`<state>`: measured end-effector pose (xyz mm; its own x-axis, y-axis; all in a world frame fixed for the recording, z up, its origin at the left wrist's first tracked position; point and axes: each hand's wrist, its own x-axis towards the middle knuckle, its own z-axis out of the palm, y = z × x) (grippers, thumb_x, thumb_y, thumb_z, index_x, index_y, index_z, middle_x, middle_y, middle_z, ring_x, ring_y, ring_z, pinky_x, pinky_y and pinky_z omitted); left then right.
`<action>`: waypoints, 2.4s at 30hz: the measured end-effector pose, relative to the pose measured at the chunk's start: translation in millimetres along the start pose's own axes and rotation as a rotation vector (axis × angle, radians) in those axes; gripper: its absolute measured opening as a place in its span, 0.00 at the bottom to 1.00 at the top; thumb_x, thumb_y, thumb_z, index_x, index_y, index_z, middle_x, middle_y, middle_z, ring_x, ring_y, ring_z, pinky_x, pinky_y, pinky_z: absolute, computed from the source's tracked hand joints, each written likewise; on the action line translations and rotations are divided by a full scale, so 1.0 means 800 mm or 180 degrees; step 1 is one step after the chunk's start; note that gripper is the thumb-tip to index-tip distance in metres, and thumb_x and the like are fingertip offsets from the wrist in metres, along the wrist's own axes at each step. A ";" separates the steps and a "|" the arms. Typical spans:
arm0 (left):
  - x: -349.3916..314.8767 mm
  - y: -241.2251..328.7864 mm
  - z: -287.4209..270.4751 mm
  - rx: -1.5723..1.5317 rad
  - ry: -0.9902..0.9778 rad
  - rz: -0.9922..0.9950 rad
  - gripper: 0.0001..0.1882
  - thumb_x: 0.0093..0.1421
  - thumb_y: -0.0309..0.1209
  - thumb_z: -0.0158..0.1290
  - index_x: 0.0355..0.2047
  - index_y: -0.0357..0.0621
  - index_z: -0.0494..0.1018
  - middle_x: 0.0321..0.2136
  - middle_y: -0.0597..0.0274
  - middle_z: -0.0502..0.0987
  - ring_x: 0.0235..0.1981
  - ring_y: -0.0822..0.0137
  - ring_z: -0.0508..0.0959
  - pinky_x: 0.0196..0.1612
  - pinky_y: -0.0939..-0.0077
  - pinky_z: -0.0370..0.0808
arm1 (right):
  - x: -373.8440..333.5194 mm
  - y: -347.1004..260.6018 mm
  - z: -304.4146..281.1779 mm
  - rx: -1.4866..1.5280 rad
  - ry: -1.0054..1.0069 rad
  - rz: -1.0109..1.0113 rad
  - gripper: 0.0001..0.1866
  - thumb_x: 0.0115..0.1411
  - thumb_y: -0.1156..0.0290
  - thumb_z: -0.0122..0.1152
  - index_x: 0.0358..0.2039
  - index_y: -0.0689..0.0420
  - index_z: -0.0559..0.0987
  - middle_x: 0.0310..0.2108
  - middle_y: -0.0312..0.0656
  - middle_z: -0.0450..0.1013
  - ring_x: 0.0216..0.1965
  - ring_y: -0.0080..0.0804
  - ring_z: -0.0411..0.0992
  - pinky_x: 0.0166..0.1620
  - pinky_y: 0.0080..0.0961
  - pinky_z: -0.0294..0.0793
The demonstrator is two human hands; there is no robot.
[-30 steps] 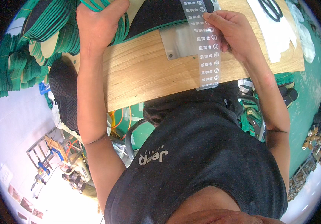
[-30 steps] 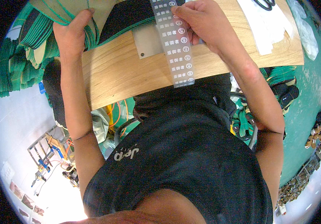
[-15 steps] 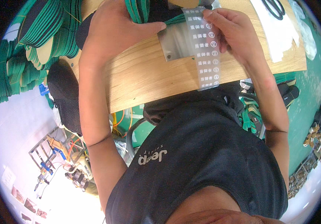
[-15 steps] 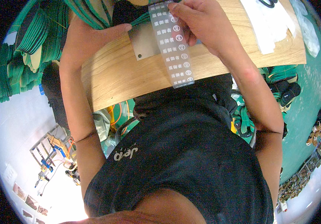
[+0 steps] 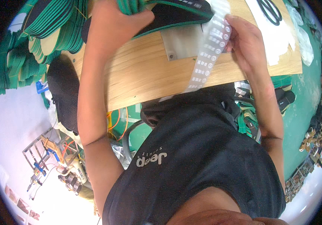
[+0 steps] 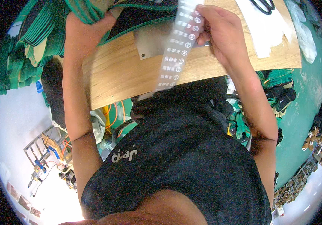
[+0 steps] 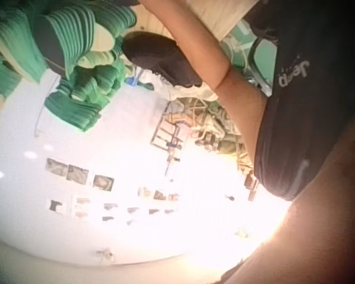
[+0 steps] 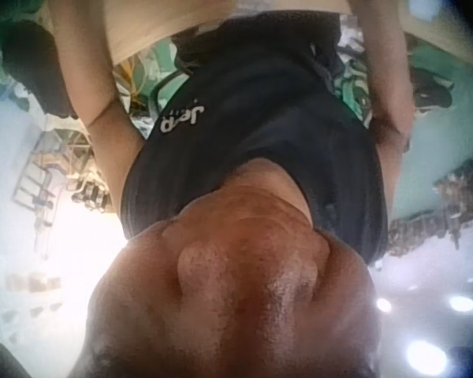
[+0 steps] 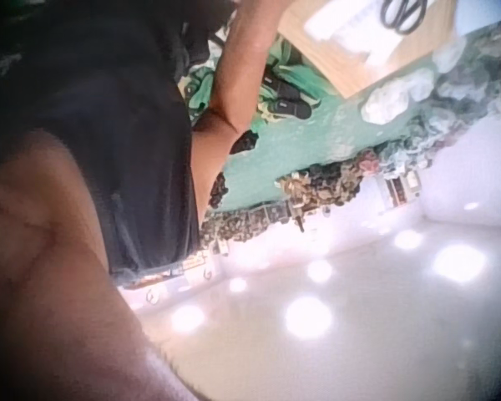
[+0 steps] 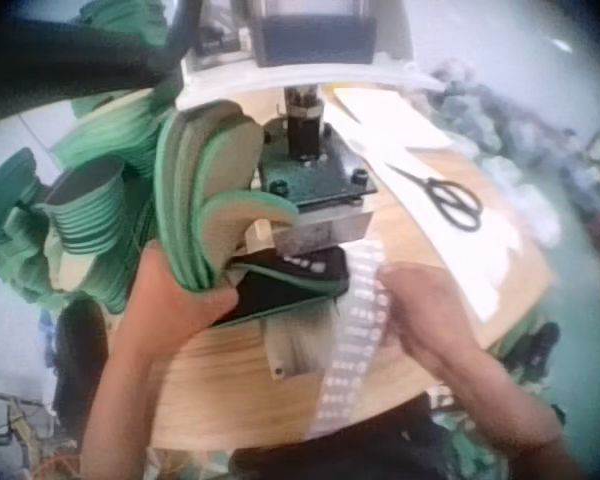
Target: The person cuts a strip of stickers using shears and then peels the stickers one at a time to apply them onto shoe insoles from a stack on the workbench.
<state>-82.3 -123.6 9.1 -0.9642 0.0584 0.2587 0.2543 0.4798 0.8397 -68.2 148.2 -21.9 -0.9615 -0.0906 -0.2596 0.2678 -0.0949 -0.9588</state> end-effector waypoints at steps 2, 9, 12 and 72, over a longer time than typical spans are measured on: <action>0.001 -0.001 -0.007 0.0025 0.0206 0.0006 0.21 0.48 0.24 0.59 0.45 0.34 0.77 0.35 0.57 0.82 0.36 0.68 0.79 0.41 0.71 0.76 | 0.015 0.003 -0.005 -0.0413 -0.0383 0.0202 0.13 0.69 0.63 0.56 0.32 0.59 0.80 0.22 0.35 0.75 0.18 0.16 0.69 0.20 0.12 0.66; 0.002 -0.028 -0.034 -0.0512 0.0517 0.0237 0.15 0.49 0.20 0.53 0.39 0.33 0.75 0.32 0.66 0.75 0.32 0.70 0.74 0.36 0.75 0.72 | 0.024 0.001 0.002 -0.1347 -0.0764 0.0090 0.17 0.69 0.58 0.58 0.28 0.56 0.79 0.18 0.31 0.74 0.15 0.13 0.68 0.16 0.11 0.63; 0.003 -0.034 -0.028 -0.0619 0.0631 0.0454 0.15 0.49 0.20 0.53 0.40 0.33 0.75 0.33 0.66 0.76 0.33 0.71 0.74 0.36 0.75 0.71 | 0.024 0.000 0.006 -0.1370 -0.0694 0.0150 0.17 0.68 0.57 0.59 0.27 0.56 0.79 0.18 0.31 0.74 0.14 0.13 0.67 0.15 0.11 0.62; -0.002 -0.012 -0.004 0.1569 -0.0624 0.0464 0.26 0.48 0.37 0.72 0.45 0.41 0.78 0.37 0.55 0.84 0.39 0.58 0.84 0.44 0.67 0.79 | 0.009 -0.016 0.017 -0.1197 -0.0828 0.0168 0.17 0.68 0.59 0.60 0.26 0.56 0.78 0.17 0.30 0.72 0.14 0.14 0.69 0.16 0.11 0.64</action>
<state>-83.3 -131.3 2.6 -0.9295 0.2943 0.2224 0.3665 0.8049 0.4667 -77.7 135.6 -10.2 -0.8866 -0.3361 -0.3178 0.2287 0.2786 -0.9328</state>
